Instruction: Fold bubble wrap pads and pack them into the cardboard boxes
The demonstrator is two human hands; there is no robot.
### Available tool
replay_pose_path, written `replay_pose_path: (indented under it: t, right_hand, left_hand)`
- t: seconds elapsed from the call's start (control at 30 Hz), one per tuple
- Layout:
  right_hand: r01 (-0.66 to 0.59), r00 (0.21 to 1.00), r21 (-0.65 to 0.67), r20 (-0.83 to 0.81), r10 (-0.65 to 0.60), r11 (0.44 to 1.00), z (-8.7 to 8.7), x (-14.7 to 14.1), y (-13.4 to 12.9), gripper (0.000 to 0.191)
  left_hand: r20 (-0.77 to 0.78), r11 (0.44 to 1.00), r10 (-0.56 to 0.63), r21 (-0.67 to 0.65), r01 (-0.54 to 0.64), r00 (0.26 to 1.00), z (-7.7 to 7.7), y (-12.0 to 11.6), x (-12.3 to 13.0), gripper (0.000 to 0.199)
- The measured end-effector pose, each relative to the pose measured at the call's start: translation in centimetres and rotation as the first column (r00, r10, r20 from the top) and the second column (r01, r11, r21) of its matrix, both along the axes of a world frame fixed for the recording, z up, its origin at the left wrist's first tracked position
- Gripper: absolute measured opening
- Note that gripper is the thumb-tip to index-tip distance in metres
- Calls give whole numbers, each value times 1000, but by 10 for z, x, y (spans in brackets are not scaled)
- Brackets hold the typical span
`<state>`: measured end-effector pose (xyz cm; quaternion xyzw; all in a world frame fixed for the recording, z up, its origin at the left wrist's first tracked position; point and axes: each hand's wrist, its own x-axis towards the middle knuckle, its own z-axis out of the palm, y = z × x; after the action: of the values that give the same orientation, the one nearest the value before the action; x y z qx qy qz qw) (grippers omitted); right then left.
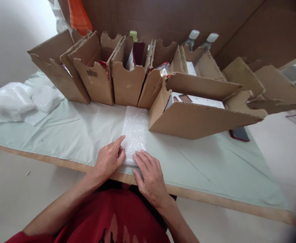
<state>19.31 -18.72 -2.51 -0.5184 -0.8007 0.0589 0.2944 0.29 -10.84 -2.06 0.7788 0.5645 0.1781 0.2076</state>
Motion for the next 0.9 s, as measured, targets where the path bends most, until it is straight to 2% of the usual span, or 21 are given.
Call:
replay_pose_path:
  t: [0.1, 0.2, 0.3, 0.4, 0.5, 0.57, 0.67, 0.73, 0.8, 0.9]
  right_hand:
    - [-5, 995, -21, 98, 7, 1000, -4, 0, 5, 35]
    - [-26, 994, -7, 107, 26, 1000, -1, 3, 9, 33]
    - [-52, 998, -23, 44, 53, 998, 6, 5, 12, 30]
    - [-65, 997, -78, -51, 61, 995, 12, 7, 19, 28]
    - [-66, 993, -132, -102, 53, 989, 12, 9, 29, 25]
    - [-25, 993, -118, -117, 11, 993, 11, 10, 35, 24]
    - [113, 988, 30, -105, -110, 993, 12, 10, 35, 25]
    - [153, 987, 128, -75, -145, 980, 13, 8, 30, 26]
    - [108, 994, 138, -18, -107, 985, 13, 6, 25, 28]
    - [21, 997, 68, 75, -26, 997, 10, 4, 24, 31]
  left_hand:
    - [-43, 997, -18, 76, 22, 999, 1, -4, -1, 46]
    - [36, 978, -56, 202, 48, 998, 7, -13, -6, 41]
    - [138, 948, -203, 277, 159, 969, 15, -24, -14, 43]
    - [169, 934, -308, 242, 264, 936, 14, -28, -18, 40]
    - [180, 951, -249, 230, 206, 952, 5, -20, -17, 27]
    - [190, 968, -184, 204, 144, 965, -1, -11, -15, 26]
    - [174, 987, -105, 136, 82, 979, -4, 1, -9, 29]
    - [143, 992, -81, 104, 67, 986, -3, 5, -6, 30]
    - [116, 993, -75, 100, 64, 990, -2, 7, -4, 29]
    - [106, 990, -77, 122, 64, 991, -4, 5, -4, 28]
